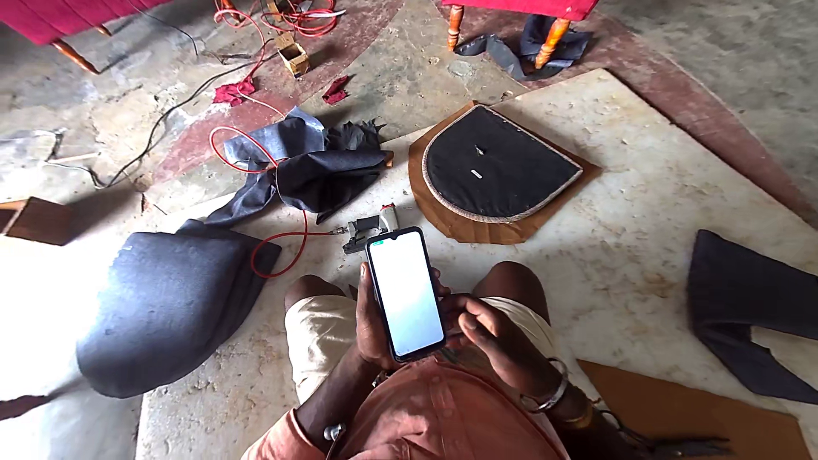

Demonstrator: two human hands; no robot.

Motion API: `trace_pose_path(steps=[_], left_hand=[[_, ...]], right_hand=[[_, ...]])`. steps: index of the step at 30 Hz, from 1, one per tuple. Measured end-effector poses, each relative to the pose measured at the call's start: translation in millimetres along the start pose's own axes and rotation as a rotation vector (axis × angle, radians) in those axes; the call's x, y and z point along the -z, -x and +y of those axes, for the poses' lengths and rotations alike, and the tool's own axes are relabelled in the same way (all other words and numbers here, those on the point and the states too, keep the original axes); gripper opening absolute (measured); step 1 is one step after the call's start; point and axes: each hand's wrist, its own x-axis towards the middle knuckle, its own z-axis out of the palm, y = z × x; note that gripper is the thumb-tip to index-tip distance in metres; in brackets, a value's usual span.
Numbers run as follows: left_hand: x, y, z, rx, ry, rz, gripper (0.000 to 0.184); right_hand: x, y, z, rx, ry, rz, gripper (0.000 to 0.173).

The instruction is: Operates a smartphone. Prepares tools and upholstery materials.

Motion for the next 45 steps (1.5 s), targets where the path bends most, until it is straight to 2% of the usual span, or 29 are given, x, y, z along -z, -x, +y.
trace_pose_path(steps=[4,7,9,10,12,16,25,28,30,38,42,45], left_hand=[[8.7,0.9,-0.7,0.004,0.048,0.011,0.090],[9.6,2.6,-0.5,0.011,0.068,0.034,0.089],[12.0,3.2,-0.8,0.012,0.065,0.043,0.089],[13.0,3.3,-1.2,0.015,0.068,0.048,0.089],[14.0,2.4,-3.4,0.025,0.073,0.060,0.089],[11.1,-3.1,-9.3,0.024,0.061,0.089,0.089],[7.5,-7.4,-15.4,0.021,0.092,0.086,0.090],[7.5,-6.0,-13.4,0.013,0.079,0.073,0.091],[7.6,-4.5,-11.8,0.000,0.080,0.064,0.090],[8.5,1.1,-1.6,-0.074,0.020,0.153,0.088],[21.2,-1.1,2.7,-0.116,0.010,0.185,0.085],[21.4,-5.8,10.2,-0.124,-0.036,0.297,0.083]], right_hand=[[31.1,9.4,12.1,-0.043,0.149,0.171,0.055],[70.2,24.0,32.1,-0.182,0.616,0.320,0.043],[95.2,30.4,45.7,-0.378,0.936,0.292,0.042],[103.4,31.1,52.6,-0.463,0.989,0.268,0.041],[114.8,30.7,68.5,-0.531,0.977,0.289,0.037],[132.6,24.5,90.7,-0.455,0.889,0.459,0.036],[156.1,-18.6,96.3,-0.372,0.965,0.647,0.033],[165.8,-42.3,95.5,-0.312,0.916,0.609,0.045],[175.3,-64.4,95.0,-0.308,0.913,0.558,0.047],[228.1,-171.5,80.2,-0.273,1.074,0.374,0.031],[268.3,-218.7,82.3,-0.341,1.104,0.377,0.028],[288.9,-253.4,89.4,-0.336,1.119,0.406,0.029]])
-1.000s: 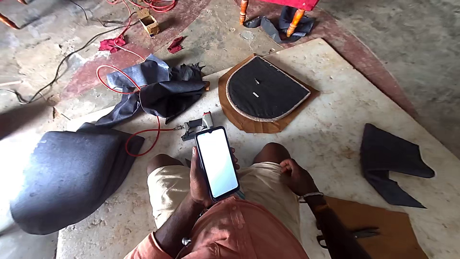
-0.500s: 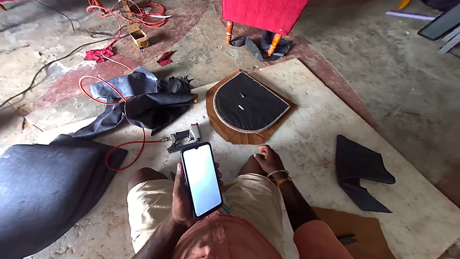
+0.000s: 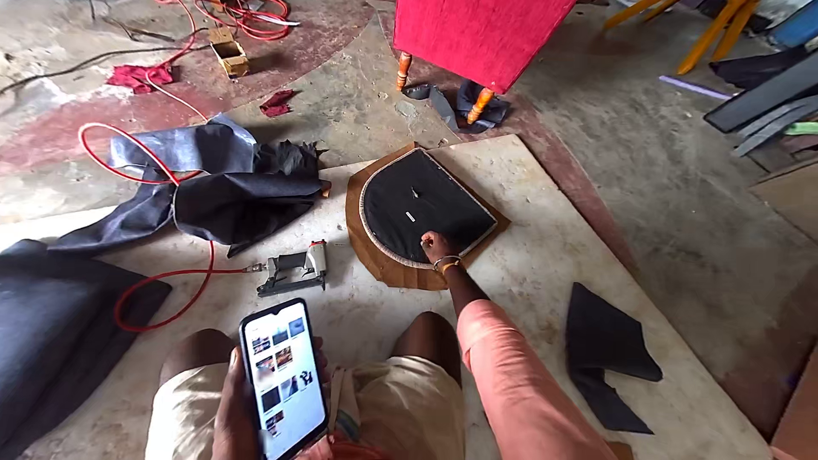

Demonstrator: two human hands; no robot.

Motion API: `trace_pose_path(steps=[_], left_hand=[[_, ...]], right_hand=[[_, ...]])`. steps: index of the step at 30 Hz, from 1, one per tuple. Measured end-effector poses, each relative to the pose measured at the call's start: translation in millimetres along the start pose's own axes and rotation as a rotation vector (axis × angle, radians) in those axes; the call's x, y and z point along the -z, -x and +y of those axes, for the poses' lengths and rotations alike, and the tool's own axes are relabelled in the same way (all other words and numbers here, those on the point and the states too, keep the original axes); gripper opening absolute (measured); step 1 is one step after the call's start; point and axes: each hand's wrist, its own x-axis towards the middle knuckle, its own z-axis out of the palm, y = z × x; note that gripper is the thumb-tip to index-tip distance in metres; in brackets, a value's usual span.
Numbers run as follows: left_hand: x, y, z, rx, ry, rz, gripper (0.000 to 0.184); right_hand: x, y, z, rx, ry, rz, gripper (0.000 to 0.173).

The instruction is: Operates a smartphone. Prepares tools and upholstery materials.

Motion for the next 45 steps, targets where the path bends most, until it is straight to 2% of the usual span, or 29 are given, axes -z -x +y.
trace_pose_path(steps=[5,9,14,21,28,31,34,37,41,45], left_hand=[[12.1,-25.5,10.4,0.026,-0.063,0.079,0.081],[26.5,-51.1,13.1,0.049,-0.063,0.106,0.084],[40.0,-75.8,11.1,0.033,-0.057,0.108,0.081],[48.0,-89.3,5.5,0.055,-0.051,0.133,0.078],[40.8,-86.9,4.1,0.018,-0.041,0.156,0.078],[8.4,-79.5,7.5,-0.031,-0.030,0.218,0.073],[-1.4,-61.3,15.1,-0.026,-0.007,0.206,0.077],[3.1,-46.4,15.1,-0.010,0.023,0.059,0.084],[0.6,-21.8,13.3,0.065,0.124,-0.083,0.091],[-6.9,0.9,9.5,0.126,0.168,-0.213,0.089]], right_hand=[[-12.9,-52.0,-2.5,0.016,0.013,0.084,0.029],[-20.3,-73.9,-0.5,0.050,0.044,0.149,0.028],[-27.7,-80.8,12.1,0.174,0.067,0.262,0.025],[-32.3,-78.9,15.1,0.325,0.260,0.392,0.023],[-27.0,-74.1,-7.7,0.183,0.305,0.340,0.025],[-1.8,-40.4,-30.0,0.114,0.163,0.183,0.033],[-17.1,-43.6,-26.1,0.077,-0.041,0.151,0.044],[-30.8,4.3,-41.5,0.151,-0.262,0.168,0.053],[-24.0,135.6,-103.9,0.318,-0.565,0.100,0.043],[-4.0,243.8,-144.7,0.599,-0.735,0.171,0.043]])
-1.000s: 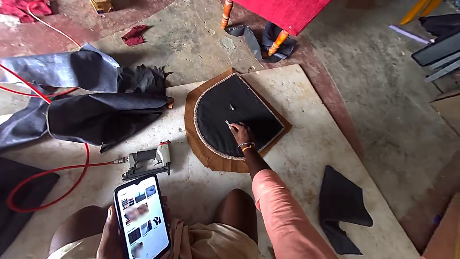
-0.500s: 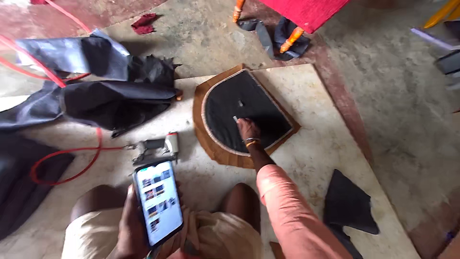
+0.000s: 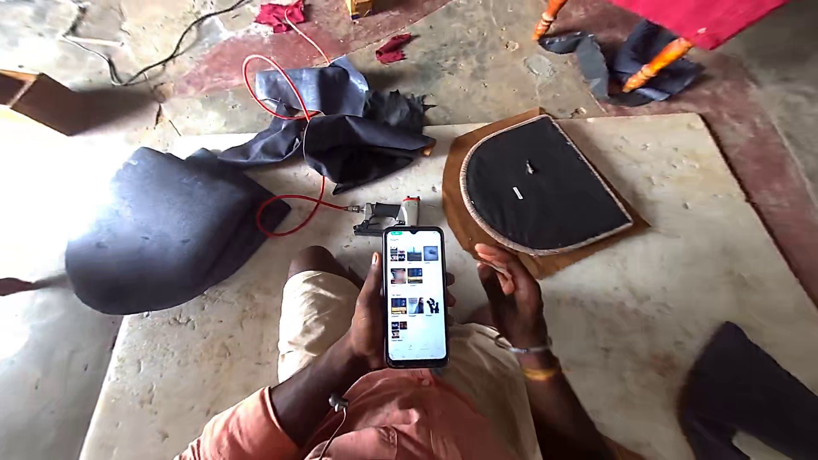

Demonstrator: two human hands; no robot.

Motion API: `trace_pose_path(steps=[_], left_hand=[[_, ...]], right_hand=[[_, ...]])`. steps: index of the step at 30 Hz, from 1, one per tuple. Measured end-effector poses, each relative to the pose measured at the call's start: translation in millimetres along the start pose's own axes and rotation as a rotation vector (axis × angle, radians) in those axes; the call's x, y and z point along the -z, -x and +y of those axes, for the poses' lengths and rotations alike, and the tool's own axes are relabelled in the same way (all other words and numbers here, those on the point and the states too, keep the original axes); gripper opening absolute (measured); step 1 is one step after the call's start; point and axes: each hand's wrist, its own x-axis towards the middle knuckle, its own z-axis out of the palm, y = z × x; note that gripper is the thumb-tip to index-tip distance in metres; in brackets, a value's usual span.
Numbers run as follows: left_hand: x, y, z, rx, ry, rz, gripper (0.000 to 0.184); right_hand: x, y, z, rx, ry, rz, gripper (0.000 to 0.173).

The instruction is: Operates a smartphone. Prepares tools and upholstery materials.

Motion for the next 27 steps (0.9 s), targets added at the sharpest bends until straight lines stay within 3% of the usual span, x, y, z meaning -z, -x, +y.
trace_pose_path(steps=[5,10,16,27], left_hand=[[-22.6,19.6,-7.8,0.020,-0.017,-0.114,0.087],[-45.9,35.6,-10.1,-0.010,-0.056,-0.176,0.078],[-67.5,47.3,-8.5,-0.081,-0.110,-0.213,0.067],[-71.3,46.3,-7.0,-0.145,-0.181,-0.166,0.065]], right_hand=[[1.1,39.4,-84.6,0.256,0.059,0.062,0.056],[-1.1,54.6,-125.8,0.338,0.077,0.032,0.059],[-7.1,56.3,-148.2,0.427,0.036,0.014,0.062],[-10.9,51.2,-159.3,0.480,0.306,0.001,0.077]])
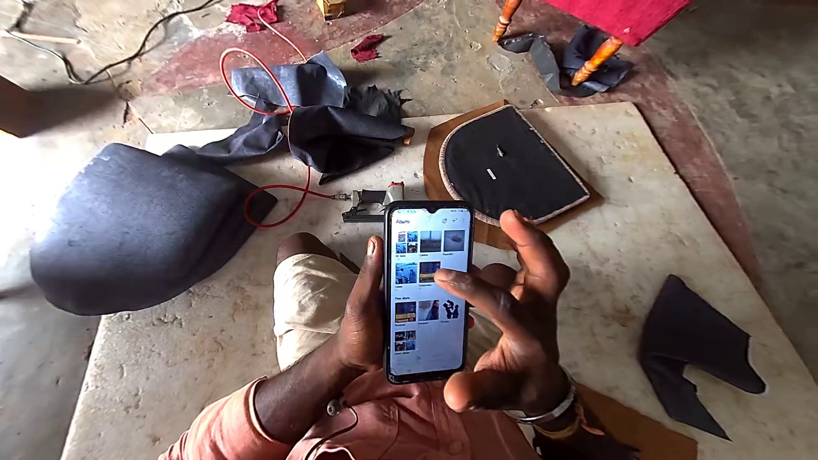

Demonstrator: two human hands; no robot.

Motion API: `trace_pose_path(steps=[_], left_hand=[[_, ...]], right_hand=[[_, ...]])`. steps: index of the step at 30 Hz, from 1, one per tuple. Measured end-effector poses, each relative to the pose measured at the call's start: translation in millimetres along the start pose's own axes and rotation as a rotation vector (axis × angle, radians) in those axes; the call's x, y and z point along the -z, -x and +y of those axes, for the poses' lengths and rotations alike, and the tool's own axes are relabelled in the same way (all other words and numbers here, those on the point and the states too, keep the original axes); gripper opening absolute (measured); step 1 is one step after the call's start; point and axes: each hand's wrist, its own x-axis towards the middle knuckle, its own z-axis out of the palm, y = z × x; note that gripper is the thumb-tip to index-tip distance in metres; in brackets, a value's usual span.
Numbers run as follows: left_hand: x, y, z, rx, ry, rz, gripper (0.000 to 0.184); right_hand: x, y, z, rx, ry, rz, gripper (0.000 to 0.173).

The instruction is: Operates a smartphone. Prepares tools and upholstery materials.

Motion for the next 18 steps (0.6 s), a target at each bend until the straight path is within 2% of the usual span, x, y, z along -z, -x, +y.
trace_pose_path(steps=[4,8,18], left_hand=[[-0.2,-1.8,-0.5,0.028,0.016,0.007,0.067],[-2.1,-4.7,0.5,0.055,0.056,-0.056,0.069],[-8.0,-2.5,0.8,0.051,0.073,-0.073,0.069]], right_hand=[[2.4,-0.6,-0.3,0.042,0.135,0.041,0.082],[10.8,-2.9,0.1,0.052,0.130,0.141,0.083],[13.5,-2.2,-3.0,-0.029,0.000,0.135,0.074]])
